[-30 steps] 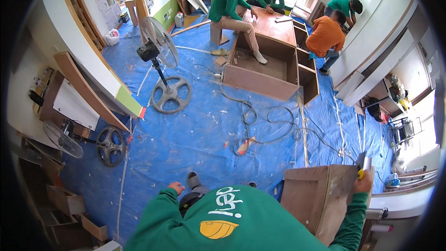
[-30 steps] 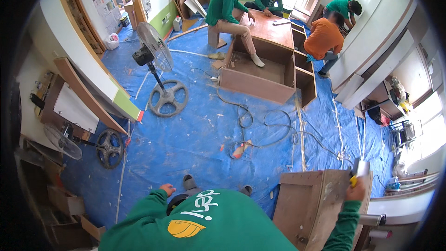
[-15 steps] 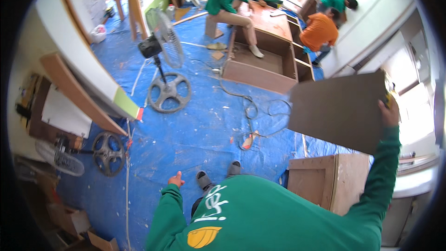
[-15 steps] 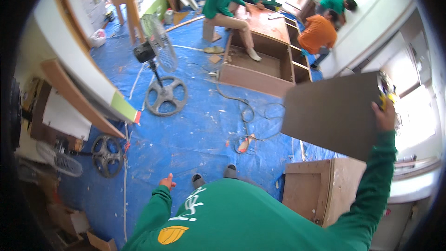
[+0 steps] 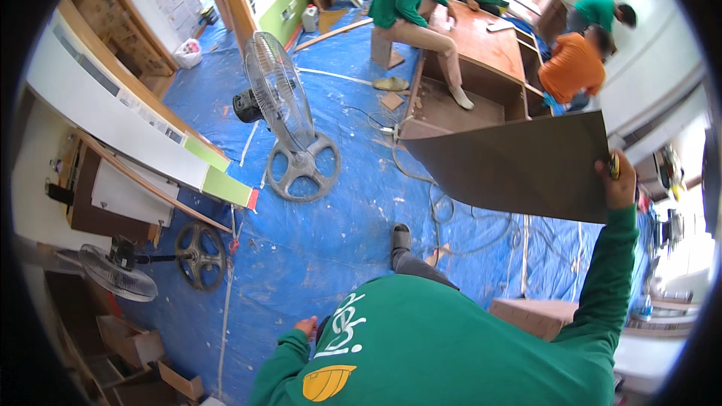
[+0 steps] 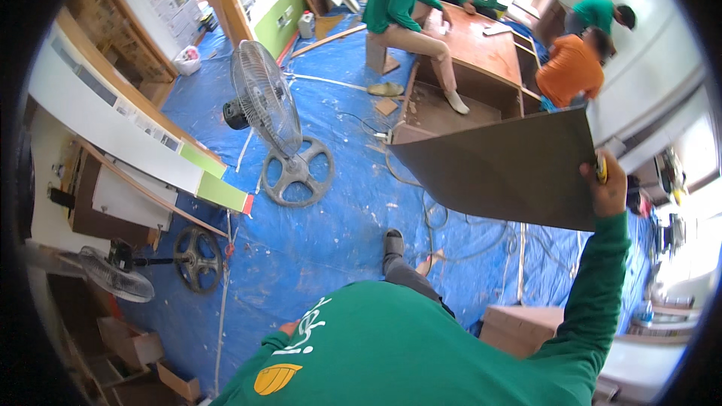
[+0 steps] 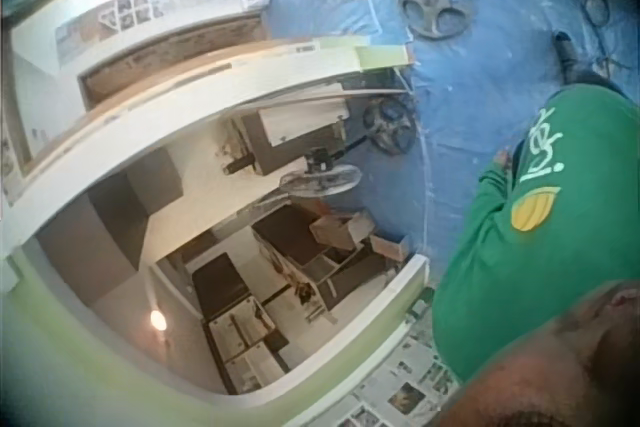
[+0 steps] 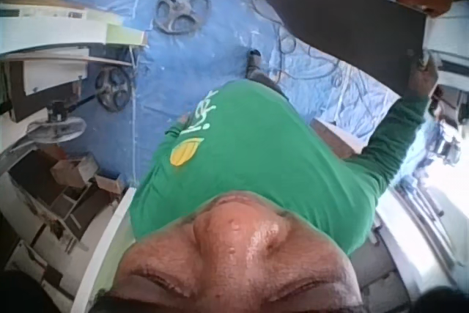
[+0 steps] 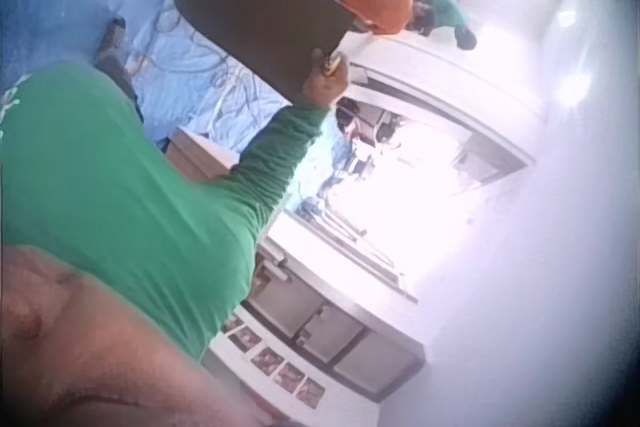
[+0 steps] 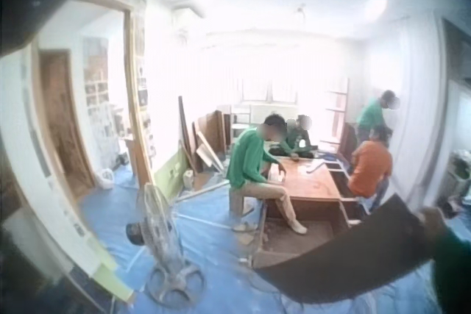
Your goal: The person uses a utility knife to cut a strip of wood veneer along the edge of a larger board. They then move to another board and repeat the cutting process, removing a strip from its edge.
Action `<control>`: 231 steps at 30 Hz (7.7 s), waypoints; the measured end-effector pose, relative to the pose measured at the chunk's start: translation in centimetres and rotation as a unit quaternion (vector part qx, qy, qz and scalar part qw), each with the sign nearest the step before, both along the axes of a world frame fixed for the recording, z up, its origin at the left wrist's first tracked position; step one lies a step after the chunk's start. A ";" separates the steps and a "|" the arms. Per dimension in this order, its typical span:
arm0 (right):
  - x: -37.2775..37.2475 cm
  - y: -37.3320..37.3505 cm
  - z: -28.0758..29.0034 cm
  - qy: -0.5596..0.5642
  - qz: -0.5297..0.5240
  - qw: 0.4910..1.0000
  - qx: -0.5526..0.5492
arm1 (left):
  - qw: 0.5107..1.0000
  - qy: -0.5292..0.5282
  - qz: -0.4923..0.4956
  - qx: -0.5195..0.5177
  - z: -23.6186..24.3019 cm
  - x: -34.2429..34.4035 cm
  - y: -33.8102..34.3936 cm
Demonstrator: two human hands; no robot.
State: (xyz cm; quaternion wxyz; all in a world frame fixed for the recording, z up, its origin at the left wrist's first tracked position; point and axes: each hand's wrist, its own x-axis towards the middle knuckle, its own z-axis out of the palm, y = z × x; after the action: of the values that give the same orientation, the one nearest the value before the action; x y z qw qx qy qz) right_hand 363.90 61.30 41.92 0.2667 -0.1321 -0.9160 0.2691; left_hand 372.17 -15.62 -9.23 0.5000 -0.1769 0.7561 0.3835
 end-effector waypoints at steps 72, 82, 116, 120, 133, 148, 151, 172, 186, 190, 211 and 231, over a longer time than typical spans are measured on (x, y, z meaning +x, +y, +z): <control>-154.0 -26.0 -8.7 -0.221 0.553 0.798 0.091 | 0.791 0.494 0.241 -0.269 16.1 -130.6 15.1; -163.5 -27.9 -35.6 -0.503 0.506 0.654 0.251 | 0.703 0.516 0.342 -0.349 17.7 -131.4 2.3; -182.8 -96.7 -37.9 -0.511 0.326 0.795 -0.027 | 0.783 0.486 0.288 -0.261 18.0 -170.5 -56.1; -192.2 -98.7 -42.9 -0.536 0.331 0.776 0.004 | 0.792 0.480 0.255 -0.279 23.0 -177.6 -60.2; -212.5 -98.8 -40.8 -0.571 0.093 0.815 -0.044 | 0.814 0.554 0.123 -0.122 29.0 -207.6 -70.2; -216.8 -99.7 -41.1 -0.668 -0.043 0.723 -0.171 | 0.775 0.611 0.009 0.162 41.1 -251.8 -64.5; -221.1 -97.5 -44.9 -0.672 -0.034 0.721 -0.165 | 0.784 0.592 -0.016 0.184 44.0 -259.2 -60.9; -234.4 -99.9 -48.0 -0.521 -0.331 0.547 -0.565 | 0.785 0.361 0.033 0.502 44.8 -304.9 -33.0; -249.2 -124.0 -35.8 -0.423 -0.486 0.546 -0.536 | 0.770 0.149 0.001 0.620 31.9 -323.8 -23.7; -253.0 -124.0 -35.7 -0.200 -0.564 0.548 -0.584 | 0.772 0.153 0.038 0.616 33.5 -324.9 -21.7; -287.5 -99.9 -31.1 0.364 -0.232 0.463 -0.774 | 0.737 0.163 0.014 0.656 29.3 -340.9 -9.0; -296.9 -94.6 -44.3 -0.049 -0.605 0.573 -0.551 | 0.941 0.172 -0.188 0.223 3.3 -347.2 -1.0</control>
State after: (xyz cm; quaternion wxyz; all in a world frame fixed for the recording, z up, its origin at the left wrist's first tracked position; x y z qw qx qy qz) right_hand 66.98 -33.28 -2.40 0.1985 -0.7897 -0.3097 0.4909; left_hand 24.99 -16.59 -5.91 0.4521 0.1534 0.7448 0.4661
